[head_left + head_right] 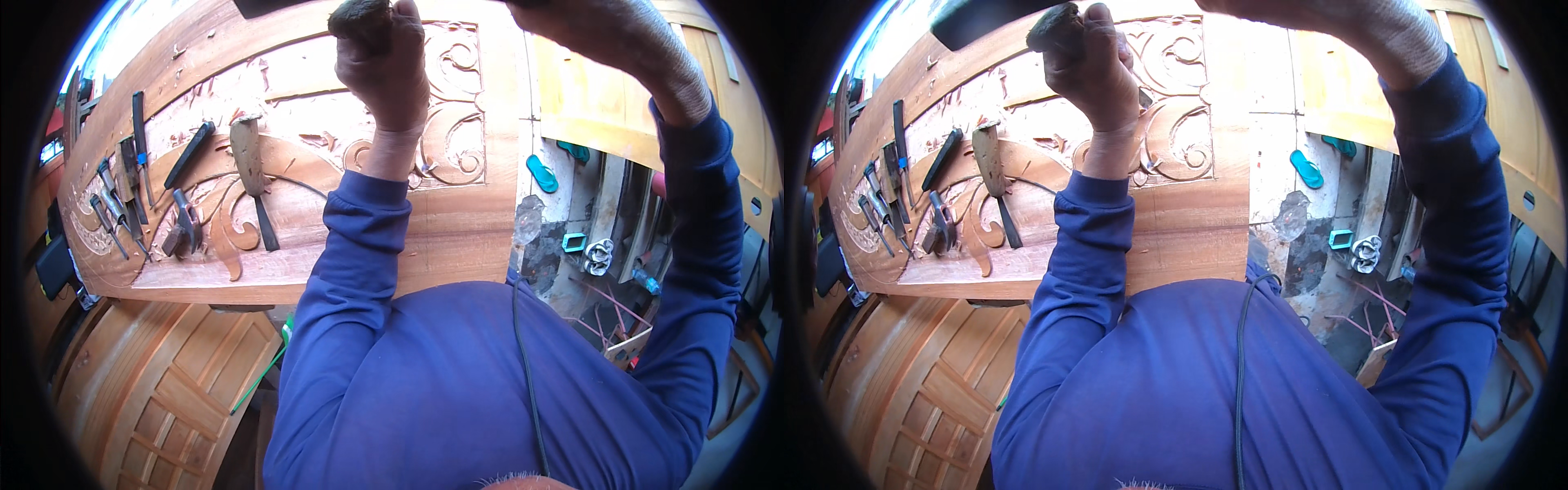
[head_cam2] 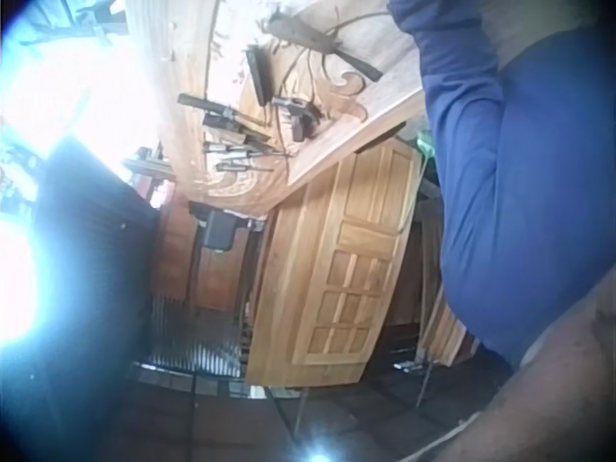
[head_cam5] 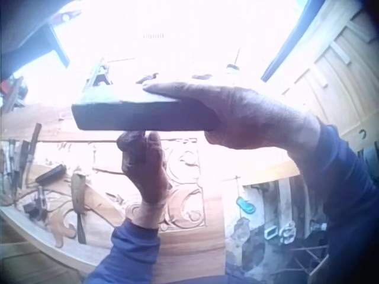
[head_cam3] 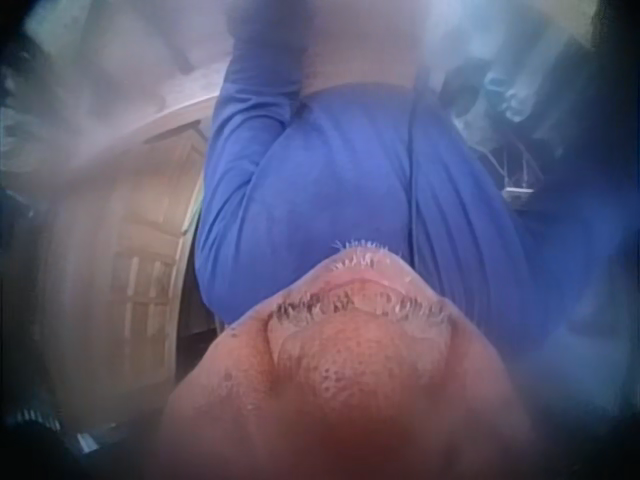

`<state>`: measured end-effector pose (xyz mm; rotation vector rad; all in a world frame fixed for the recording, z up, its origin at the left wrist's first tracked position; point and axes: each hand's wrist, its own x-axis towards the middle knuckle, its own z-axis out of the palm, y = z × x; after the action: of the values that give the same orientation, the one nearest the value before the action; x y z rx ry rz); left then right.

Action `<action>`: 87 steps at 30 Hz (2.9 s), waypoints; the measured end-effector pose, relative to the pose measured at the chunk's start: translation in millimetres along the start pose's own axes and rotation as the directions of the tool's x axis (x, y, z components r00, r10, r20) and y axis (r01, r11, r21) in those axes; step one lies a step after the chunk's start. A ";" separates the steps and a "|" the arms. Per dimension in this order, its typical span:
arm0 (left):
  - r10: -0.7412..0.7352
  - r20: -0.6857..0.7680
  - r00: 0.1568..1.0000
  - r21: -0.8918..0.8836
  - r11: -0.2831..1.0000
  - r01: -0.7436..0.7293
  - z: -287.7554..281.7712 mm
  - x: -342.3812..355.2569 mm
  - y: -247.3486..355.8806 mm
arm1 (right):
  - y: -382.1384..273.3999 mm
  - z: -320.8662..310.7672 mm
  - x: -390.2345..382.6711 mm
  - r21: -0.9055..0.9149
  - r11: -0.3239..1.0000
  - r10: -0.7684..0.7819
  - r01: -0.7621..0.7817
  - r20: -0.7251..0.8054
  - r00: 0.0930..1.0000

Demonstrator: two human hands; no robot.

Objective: The person carves a decorative pattern into a wooden panel using a chisel and a wooden mallet, striking the chisel to remove wood and then brushing away the shavings by hand.

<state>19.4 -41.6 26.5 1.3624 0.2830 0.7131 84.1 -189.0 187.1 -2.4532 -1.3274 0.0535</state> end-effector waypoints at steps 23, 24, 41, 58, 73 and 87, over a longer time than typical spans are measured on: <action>-0.258 -0.216 0.942 -0.388 0.908 0.159 -19.4 11.6 -6.4 | 7.8 15.7 2.0 0.366 0.928 0.203 -0.072 -0.332 0.921; -0.285 -0.247 0.926 -0.382 0.907 0.178 -20.3 11.4 -6.4 | 7.9 17.3 6.1 0.389 0.919 0.208 -0.069 -0.328 0.922; -0.074 -0.242 0.967 -0.090 0.995 0.053 -23.2 -4.2 -22.0 | 10.9 19.8 67.2 0.043 0.876 -0.477 0.481 -0.079 0.875; -0.475 0.425 0.771 0.513 0.828 0.227 -162.4 -77.5 101.0 | -111.4 151.7 -126.6 0.955 -0.024 0.904 -0.295 0.147 0.402; -0.612 0.683 0.399 0.727 0.519 -0.449 -181.0 -58.9 93.8 | -169.6 180.8 -135.4 0.998 0.053 0.944 -0.020 -0.044 0.327; -0.150 0.571 0.807 0.810 0.259 -0.526 -238.5 35.1 103.0 | -180.3 193.5 -139.2 0.970 0.191 0.957 0.151 -0.218 0.193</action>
<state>-122.0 172.2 81.2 2.8199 0.0190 0.2226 -177.0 -157.5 45.1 -1.2334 0.3138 -0.2911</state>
